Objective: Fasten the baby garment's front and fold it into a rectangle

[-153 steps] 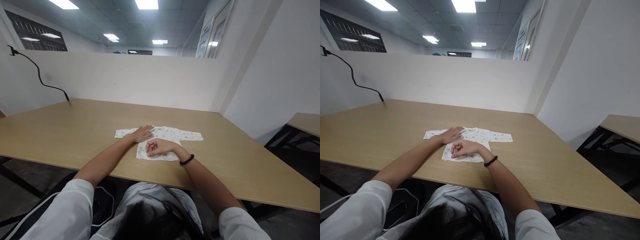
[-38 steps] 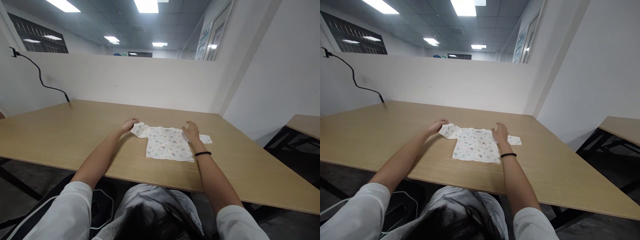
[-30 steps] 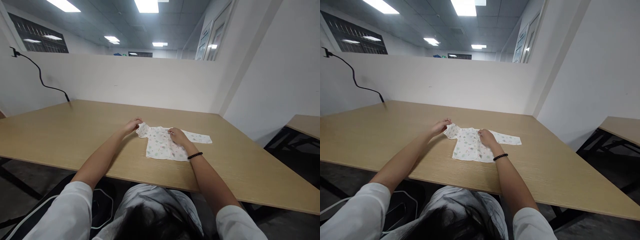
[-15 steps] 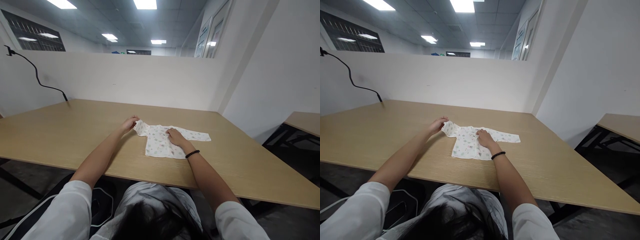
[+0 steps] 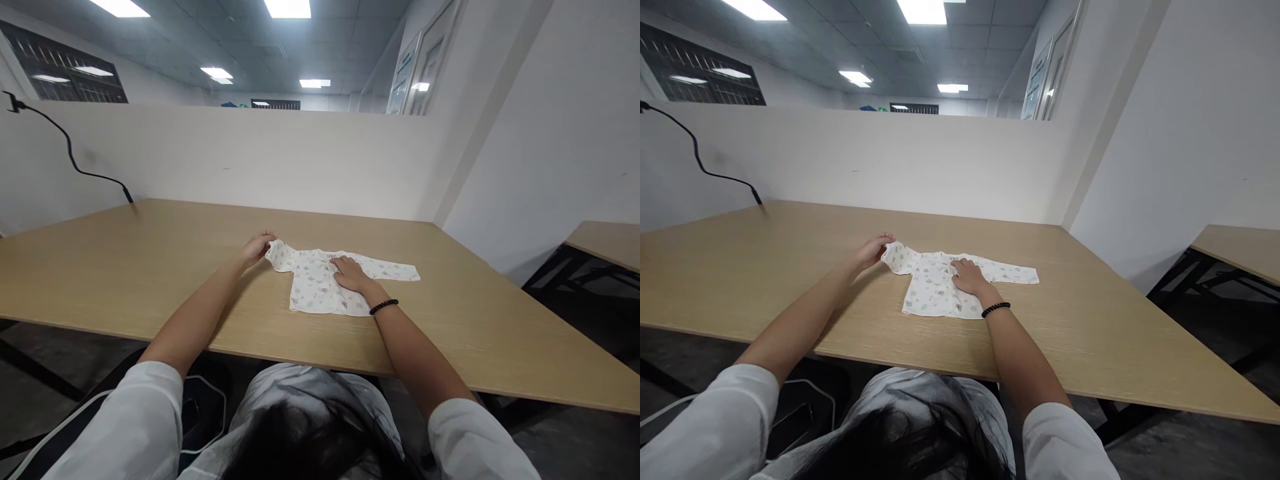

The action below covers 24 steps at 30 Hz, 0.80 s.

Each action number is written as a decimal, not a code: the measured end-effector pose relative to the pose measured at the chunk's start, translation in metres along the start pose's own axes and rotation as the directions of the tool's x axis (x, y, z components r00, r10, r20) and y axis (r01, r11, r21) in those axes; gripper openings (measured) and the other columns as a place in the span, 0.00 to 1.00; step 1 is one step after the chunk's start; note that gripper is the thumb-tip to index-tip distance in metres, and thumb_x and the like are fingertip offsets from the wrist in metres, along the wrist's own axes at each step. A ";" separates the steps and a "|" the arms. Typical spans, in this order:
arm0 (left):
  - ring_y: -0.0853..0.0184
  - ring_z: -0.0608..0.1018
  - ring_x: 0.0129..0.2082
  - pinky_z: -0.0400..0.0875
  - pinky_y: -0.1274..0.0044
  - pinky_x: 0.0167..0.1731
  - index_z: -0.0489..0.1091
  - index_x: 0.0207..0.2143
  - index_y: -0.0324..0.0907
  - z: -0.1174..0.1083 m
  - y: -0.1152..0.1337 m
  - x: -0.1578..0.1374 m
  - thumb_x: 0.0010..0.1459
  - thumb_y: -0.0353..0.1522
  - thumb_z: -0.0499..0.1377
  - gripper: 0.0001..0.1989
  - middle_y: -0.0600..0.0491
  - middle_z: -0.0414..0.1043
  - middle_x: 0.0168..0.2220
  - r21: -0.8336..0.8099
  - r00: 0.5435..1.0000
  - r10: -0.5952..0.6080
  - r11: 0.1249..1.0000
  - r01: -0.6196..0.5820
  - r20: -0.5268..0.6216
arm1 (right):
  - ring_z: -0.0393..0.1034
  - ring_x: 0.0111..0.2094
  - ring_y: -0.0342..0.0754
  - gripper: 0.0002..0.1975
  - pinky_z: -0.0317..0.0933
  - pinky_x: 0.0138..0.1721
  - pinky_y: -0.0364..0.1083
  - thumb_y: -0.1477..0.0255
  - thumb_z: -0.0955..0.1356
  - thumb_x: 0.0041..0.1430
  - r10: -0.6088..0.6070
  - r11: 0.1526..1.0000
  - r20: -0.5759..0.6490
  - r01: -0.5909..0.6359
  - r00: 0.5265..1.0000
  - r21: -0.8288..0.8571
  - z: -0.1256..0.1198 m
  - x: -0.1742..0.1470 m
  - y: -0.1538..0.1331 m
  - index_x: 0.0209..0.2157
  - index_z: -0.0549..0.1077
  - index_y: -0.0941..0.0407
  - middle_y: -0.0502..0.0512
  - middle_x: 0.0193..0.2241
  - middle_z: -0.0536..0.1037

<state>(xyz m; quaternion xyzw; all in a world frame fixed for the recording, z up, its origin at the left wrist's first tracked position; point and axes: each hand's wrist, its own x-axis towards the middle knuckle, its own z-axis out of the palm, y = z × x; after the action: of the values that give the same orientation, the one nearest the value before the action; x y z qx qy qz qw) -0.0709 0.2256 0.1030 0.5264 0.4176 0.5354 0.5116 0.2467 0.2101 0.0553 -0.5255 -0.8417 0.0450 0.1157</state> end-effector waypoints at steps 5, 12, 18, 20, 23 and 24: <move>0.72 0.67 0.19 0.59 0.79 0.20 0.65 0.26 0.42 -0.001 -0.001 0.001 0.41 0.32 0.64 0.10 0.58 0.64 0.22 -0.004 1.000 0.012 1.000 -0.012 -0.008 | 0.60 0.55 0.57 0.29 0.54 0.55 0.52 0.74 0.62 0.56 -0.043 0.998 -0.069 0.046 0.997 0.034 0.002 -0.002 0.002 0.60 0.61 0.59 0.64 0.54 0.68; 0.73 0.66 0.19 0.57 0.79 0.19 0.65 0.26 0.42 -0.001 0.000 0.001 0.40 0.32 0.65 0.11 0.58 0.63 0.22 -0.004 1.000 0.005 1.000 -0.005 0.002 | 0.63 0.50 0.54 0.17 0.56 0.52 0.49 0.74 0.62 0.57 -0.076 0.996 -0.108 0.081 0.991 0.034 0.002 -0.003 0.003 0.49 0.69 0.58 0.62 0.49 0.71; 0.72 0.67 0.20 0.58 0.80 0.19 0.65 0.26 0.42 0.001 0.001 0.000 0.40 0.32 0.65 0.11 0.58 0.63 0.22 -0.012 1.000 -0.011 1.000 0.011 -0.006 | 0.63 0.52 0.55 0.19 0.55 0.53 0.49 0.74 0.61 0.59 -0.076 0.997 -0.091 0.075 0.993 -0.014 0.000 -0.004 -0.001 0.51 0.70 0.58 0.62 0.50 0.70; 0.72 0.67 0.20 0.59 0.80 0.20 0.64 0.26 0.42 0.001 0.001 0.000 0.40 0.32 0.65 0.11 0.58 0.63 0.22 -0.020 1.000 -0.011 1.000 0.011 -0.009 | 0.63 0.52 0.55 0.20 0.56 0.53 0.49 0.74 0.61 0.59 -0.070 0.997 -0.084 0.068 0.994 -0.032 -0.001 -0.005 -0.001 0.53 0.70 0.58 0.62 0.51 0.70; 0.71 0.68 0.21 0.59 0.80 0.20 0.65 0.26 0.42 -0.001 0.000 0.002 0.39 0.31 0.65 0.11 0.58 0.64 0.22 -0.044 1.000 -0.001 0.999 0.001 -0.011 | 0.63 0.51 0.55 0.21 0.56 0.52 0.49 0.74 0.61 0.60 -0.081 0.996 -0.089 0.078 0.993 -0.044 -0.001 -0.006 -0.001 0.54 0.71 0.58 0.62 0.50 0.71; 0.71 0.68 0.21 0.60 0.79 0.21 0.65 0.26 0.42 -0.002 -0.001 0.003 0.39 0.31 0.65 0.11 0.58 0.64 0.22 -0.051 1.000 0.001 0.999 -0.002 -0.009 | 0.64 0.51 0.55 0.21 0.56 0.52 0.48 0.74 0.62 0.60 -0.087 0.996 -0.097 0.084 0.991 -0.043 -0.001 -0.006 0.000 0.54 0.71 0.59 0.62 0.49 0.72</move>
<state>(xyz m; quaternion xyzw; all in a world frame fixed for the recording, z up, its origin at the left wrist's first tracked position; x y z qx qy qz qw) -0.0724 0.2284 0.1025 0.5110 0.4057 0.5486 0.5228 0.2492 0.2043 0.0551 -0.4927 -0.8574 -0.0024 0.1485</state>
